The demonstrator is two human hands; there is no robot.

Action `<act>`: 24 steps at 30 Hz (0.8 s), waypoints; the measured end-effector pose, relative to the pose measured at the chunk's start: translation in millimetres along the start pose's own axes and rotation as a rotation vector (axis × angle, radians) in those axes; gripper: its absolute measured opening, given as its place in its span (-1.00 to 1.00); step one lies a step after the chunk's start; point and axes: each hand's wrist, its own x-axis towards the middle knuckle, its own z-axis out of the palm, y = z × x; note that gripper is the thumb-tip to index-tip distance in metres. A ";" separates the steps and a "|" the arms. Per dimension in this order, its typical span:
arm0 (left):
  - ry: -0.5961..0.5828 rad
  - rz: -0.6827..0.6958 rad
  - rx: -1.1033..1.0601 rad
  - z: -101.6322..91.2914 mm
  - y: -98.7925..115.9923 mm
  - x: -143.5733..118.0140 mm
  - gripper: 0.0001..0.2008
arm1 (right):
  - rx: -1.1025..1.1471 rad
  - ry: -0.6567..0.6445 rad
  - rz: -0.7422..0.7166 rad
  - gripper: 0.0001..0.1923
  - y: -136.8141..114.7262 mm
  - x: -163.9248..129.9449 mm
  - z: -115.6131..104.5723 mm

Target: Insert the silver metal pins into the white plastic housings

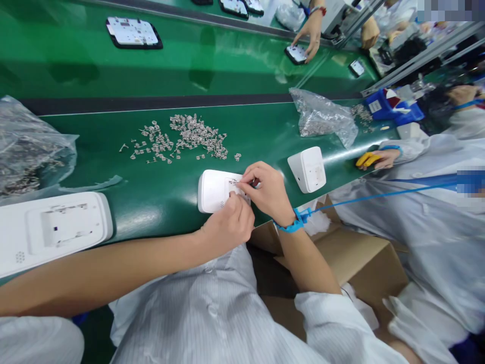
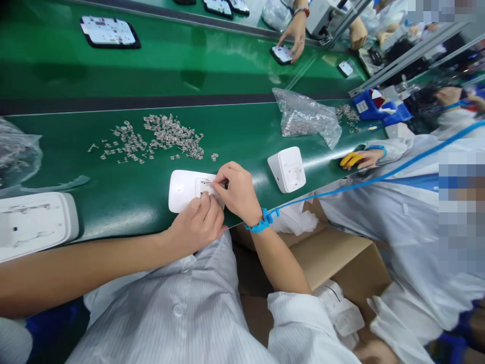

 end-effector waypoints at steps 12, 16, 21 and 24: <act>-0.121 -0.082 -0.074 -7.9 -2.3 3.7 -0.67 | 0.010 0.150 -0.123 -0.87 16.8 -34.5 -0.4; -0.189 -0.120 -0.042 -10.9 0.8 10.2 -0.78 | -0.009 0.145 -0.199 -0.67 23.6 -53.4 9.3; -0.232 -0.100 0.036 -14.8 4.8 14.6 -0.80 | -0.001 0.102 -0.243 -0.62 33.3 -50.7 9.3; -0.248 -0.124 -0.011 -15.1 6.1 14.0 -0.78 | 0.000 0.078 -0.229 -0.62 33.5 -49.3 7.6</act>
